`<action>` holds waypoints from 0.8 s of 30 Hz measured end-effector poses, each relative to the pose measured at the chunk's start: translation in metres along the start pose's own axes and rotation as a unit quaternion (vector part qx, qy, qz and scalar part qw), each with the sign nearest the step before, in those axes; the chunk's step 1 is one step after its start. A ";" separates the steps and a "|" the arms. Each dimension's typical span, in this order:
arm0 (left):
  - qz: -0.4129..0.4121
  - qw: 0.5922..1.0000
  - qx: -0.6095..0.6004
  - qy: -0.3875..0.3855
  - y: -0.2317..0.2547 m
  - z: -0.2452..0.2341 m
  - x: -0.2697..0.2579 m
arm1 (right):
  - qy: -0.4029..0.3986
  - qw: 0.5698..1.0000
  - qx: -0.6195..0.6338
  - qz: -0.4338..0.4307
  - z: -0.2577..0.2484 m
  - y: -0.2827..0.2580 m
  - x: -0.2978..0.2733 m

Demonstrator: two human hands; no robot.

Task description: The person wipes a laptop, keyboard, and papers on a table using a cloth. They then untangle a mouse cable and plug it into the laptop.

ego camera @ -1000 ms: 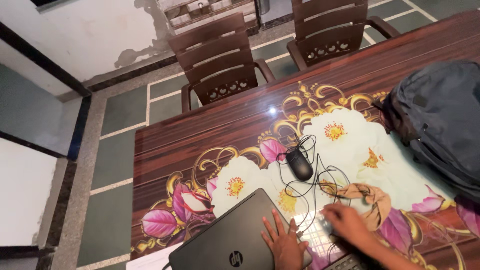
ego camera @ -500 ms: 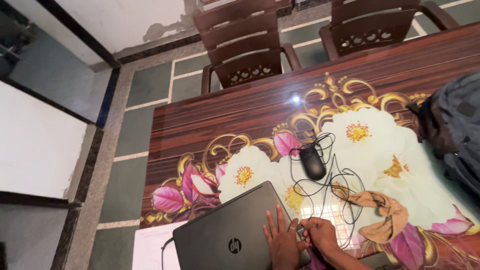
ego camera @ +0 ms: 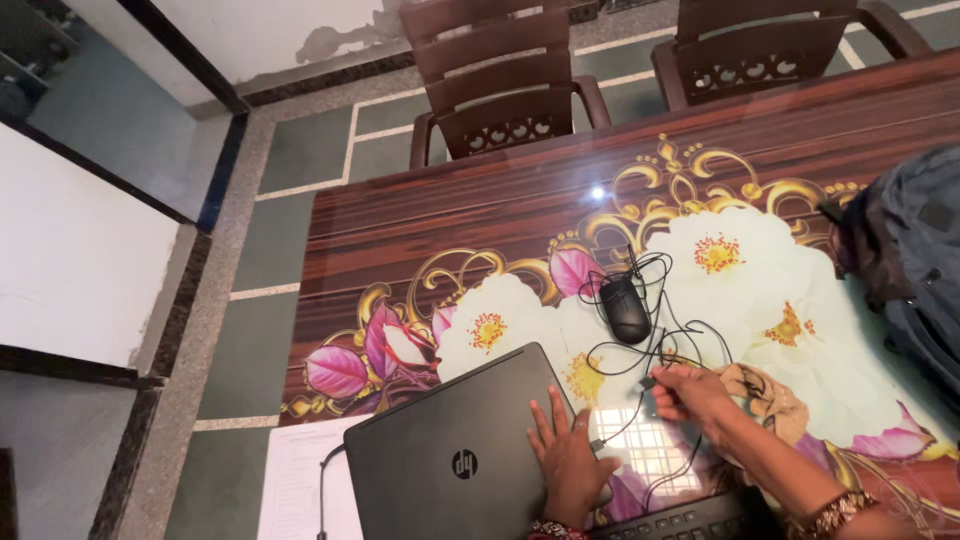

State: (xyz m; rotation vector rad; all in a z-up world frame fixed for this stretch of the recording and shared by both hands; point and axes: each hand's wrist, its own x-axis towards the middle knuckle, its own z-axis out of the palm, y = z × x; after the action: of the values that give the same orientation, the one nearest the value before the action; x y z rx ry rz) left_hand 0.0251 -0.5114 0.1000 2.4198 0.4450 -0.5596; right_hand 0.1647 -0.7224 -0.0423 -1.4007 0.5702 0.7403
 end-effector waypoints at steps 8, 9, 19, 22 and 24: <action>0.098 0.974 -0.183 0.089 0.043 0.007 0.011 | -0.089 0.996 0.000 -0.001 0.035 0.009 -0.024; 0.082 0.978 -0.173 0.083 0.046 0.008 0.013 | -0.090 0.996 -0.005 0.002 0.033 0.003 -0.025; 0.123 0.876 -0.464 0.041 -0.010 0.003 0.057 | -0.152 0.978 0.132 0.054 0.006 -0.086 -0.031; 0.154 0.840 -0.520 0.018 -0.010 -0.015 0.061 | -0.220 0.958 0.165 0.085 0.017 -0.109 -0.032; 0.171 0.851 -0.497 0.012 0.006 -0.037 0.048 | -0.300 0.927 0.199 0.105 0.020 -0.117 -0.021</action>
State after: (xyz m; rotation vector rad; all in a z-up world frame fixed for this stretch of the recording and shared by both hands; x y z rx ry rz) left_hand 0.0795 -0.4837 0.1061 1.4382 0.2088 -0.0723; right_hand 0.2371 -0.7065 0.0528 -0.6856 0.3555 1.1017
